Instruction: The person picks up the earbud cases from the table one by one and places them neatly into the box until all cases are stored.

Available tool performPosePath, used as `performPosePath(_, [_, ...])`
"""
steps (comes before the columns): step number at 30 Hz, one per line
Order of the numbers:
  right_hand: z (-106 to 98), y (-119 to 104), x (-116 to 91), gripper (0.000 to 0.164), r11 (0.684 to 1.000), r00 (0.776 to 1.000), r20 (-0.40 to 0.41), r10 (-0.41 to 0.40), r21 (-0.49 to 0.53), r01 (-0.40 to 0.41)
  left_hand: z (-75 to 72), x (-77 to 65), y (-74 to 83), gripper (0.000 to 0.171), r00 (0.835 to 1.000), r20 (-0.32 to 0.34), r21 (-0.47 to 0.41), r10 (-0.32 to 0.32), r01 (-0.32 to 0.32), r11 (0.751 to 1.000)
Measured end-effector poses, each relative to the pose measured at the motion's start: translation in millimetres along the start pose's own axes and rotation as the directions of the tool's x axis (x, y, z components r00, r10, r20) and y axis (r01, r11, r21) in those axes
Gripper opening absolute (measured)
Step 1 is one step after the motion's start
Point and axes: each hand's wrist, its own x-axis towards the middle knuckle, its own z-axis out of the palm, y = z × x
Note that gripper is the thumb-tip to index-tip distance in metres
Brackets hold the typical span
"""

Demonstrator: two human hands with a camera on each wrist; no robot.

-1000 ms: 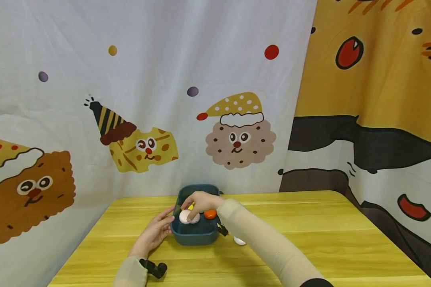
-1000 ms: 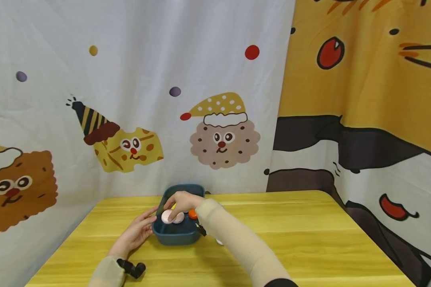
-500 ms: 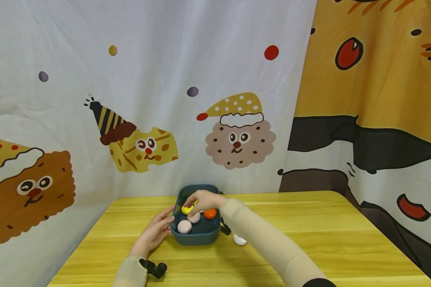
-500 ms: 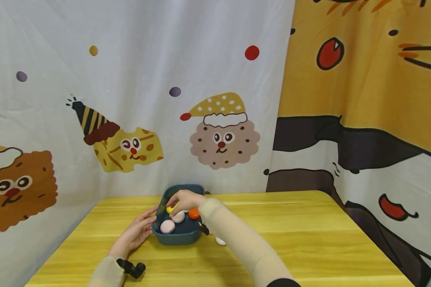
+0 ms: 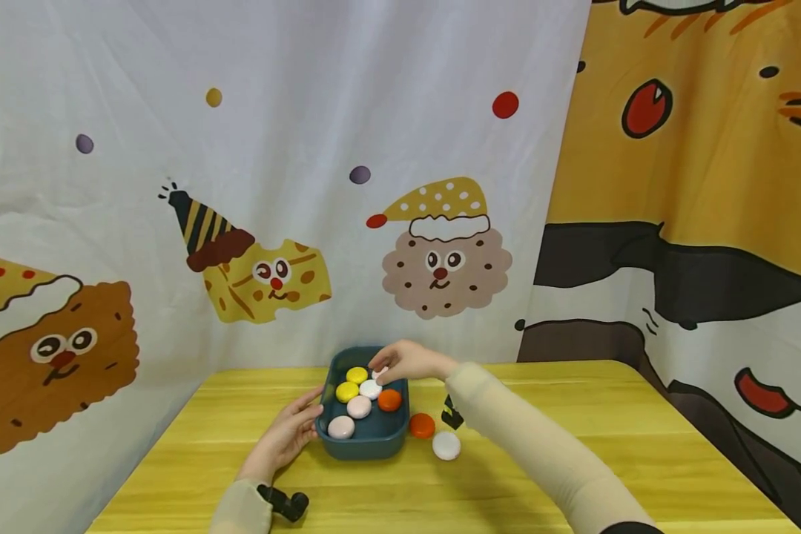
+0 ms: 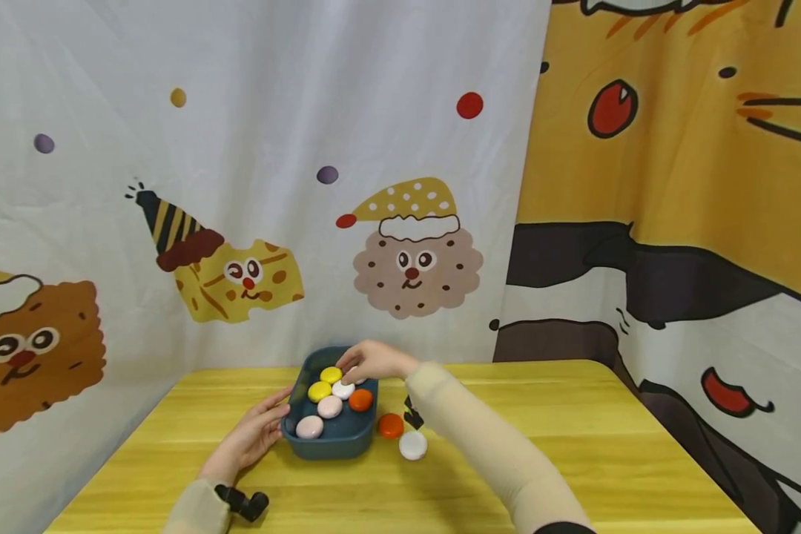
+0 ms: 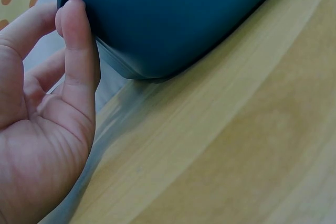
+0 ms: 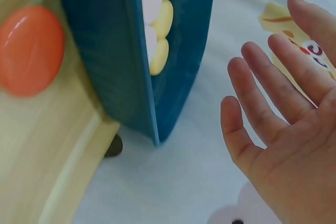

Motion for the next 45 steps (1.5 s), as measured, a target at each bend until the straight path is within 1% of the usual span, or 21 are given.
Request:
performPosePath(5, [-10.7, 8.7, -19.7, 0.034, 1.000, 0.998, -0.054, -0.010, 0.023, 0.011, 0.1, -1.6, -1.1, 0.066, 1.000, -0.010, -0.001, -0.002, 0.002, 1.000])
performPosePath(12, [-14.4, 19.8, -53.4, 0.037, 0.999, 0.997, -0.080, -0.004, 0.042, 0.007, -0.6, -2.2, 0.6, 0.068, 1.000, 0.004, 0.003, -0.007, 0.007, 1.000])
performPosePath(16, [-8.8, 29.4, -70.7, 0.039, 0.999, 0.995, -0.102, -0.011, 0.037, 0.015, 0.2, -0.4, 1.8, 0.068, 1.000, 0.009, 0.004, -0.006, 0.006, 1.000])
performPosePath(21, [5.5, 41.4, -86.6, 0.043, 0.999, 0.995, -0.102, 0.020, 0.038, -0.016, 0.5, 0.8, 3.5, 0.067, 1.000, 0.014, 0.007, 0.003, -0.003, 1.000])
performPosePath(28, [18.3, 54.4, -101.3, 0.048, 1.000, 0.998, -0.060, 0.012, 0.002, -0.012, -0.2, 1.4, 6.2, 0.068, 1.000, 0.009, 0.007, 0.014, -0.014, 1.000])
performPosePath(33, [28.6, 65.8, -106.4, 0.050, 0.999, 0.999, -0.043, 0.023, 0.027, -0.022, -0.4, 1.8, 7.3, 0.066, 1.000, 0.014, -0.004, 0.018, -0.018, 1.000])
performPosePath(36, [34.9, 70.8, -108.2, 0.049, 0.999, 0.999, -0.040, 0.033, 0.018, -0.033, -0.1, 1.6, 6.1, 0.066, 1.000, 0.014, 0.003, 0.022, -0.022, 1.000])
performPosePath(41, [41.4, 73.4, -113.2, 0.050, 0.999, 0.998, -0.031, 0.051, -0.003, -0.051, 1.1, 0.8, 2.7, 0.067, 1.000, -0.010, 0.014, 0.010, -0.010, 1.000])
performPosePath(45, [44.2, 75.4, -118.2, 0.050, 0.998, 0.998, -0.029, 0.058, 0.017, -0.057, 2.1, 0.4, 1.5, 0.068, 1.000, -0.006, 0.004, 0.001, -0.001, 1.000])
